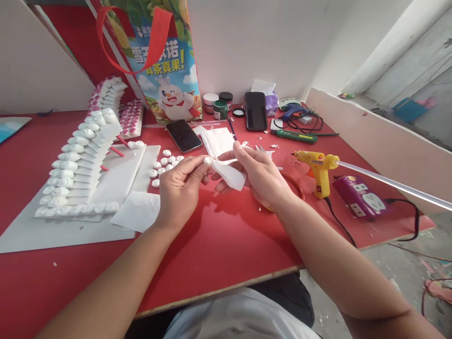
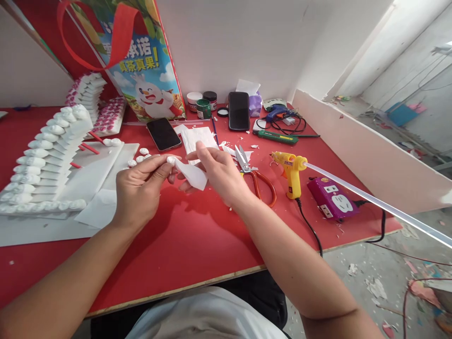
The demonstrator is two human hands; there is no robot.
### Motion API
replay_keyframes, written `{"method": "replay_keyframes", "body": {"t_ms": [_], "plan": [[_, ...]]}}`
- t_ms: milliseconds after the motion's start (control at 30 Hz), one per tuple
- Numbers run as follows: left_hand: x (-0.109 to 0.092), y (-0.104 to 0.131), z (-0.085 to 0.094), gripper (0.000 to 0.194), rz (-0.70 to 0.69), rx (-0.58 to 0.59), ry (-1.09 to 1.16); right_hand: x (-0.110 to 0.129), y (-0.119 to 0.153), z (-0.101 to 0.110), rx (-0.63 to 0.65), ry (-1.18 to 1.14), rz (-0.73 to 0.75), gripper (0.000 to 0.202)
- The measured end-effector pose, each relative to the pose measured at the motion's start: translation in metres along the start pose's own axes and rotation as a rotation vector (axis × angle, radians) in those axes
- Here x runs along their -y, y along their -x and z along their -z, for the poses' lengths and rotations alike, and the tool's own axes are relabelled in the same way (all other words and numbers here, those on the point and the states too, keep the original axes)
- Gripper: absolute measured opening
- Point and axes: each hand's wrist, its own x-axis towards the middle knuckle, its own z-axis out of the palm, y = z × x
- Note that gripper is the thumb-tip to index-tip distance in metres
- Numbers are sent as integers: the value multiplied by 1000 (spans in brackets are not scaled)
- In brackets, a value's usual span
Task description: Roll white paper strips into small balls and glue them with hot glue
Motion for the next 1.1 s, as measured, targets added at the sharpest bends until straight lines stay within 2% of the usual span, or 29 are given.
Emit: {"method": "replay_keyframes", "body": {"t_ms": [100, 233, 333, 500, 567, 667, 800, 933, 1033, 1100], "plan": [[-1, -2, 4, 18, -25, 30, -60, 2, -3, 6, 81, -92, -129, 34], [-2, -3, 6, 19, -82, 53, -133, -2, -4, 5, 119, -2, -28, 35], [-3, -3, 6, 18, -62, 50, -130, -3, -3, 3, 66, 145, 58, 39], [-4, 1, 1, 17, 62, 44, -29, -6, -2, 0, -68, 459, 191, 29], [-5, 3, -1, 17, 65, 40, -19, -9, 0, -2, -151, 553, 229, 28], [-8, 3, -3, 17, -22, 5, -80, -11, 5, -8, -199, 552, 287, 26], [-11, 4, -2, 18, -222, -71, -209, -10, 10, -15, -131, 395, 343, 28], [-7, 6, -2, 24, -411, -120, -321, -10, 13, -17, -120, 352, 368, 36], [-6, 7, -2, 29, -432, -88, -328, -9, 13, -14, -139, 390, 383, 36], [-6, 6, 0, 26, -360, -41, -257, -8, 13, -9, -133, 446, 396, 33]]}}
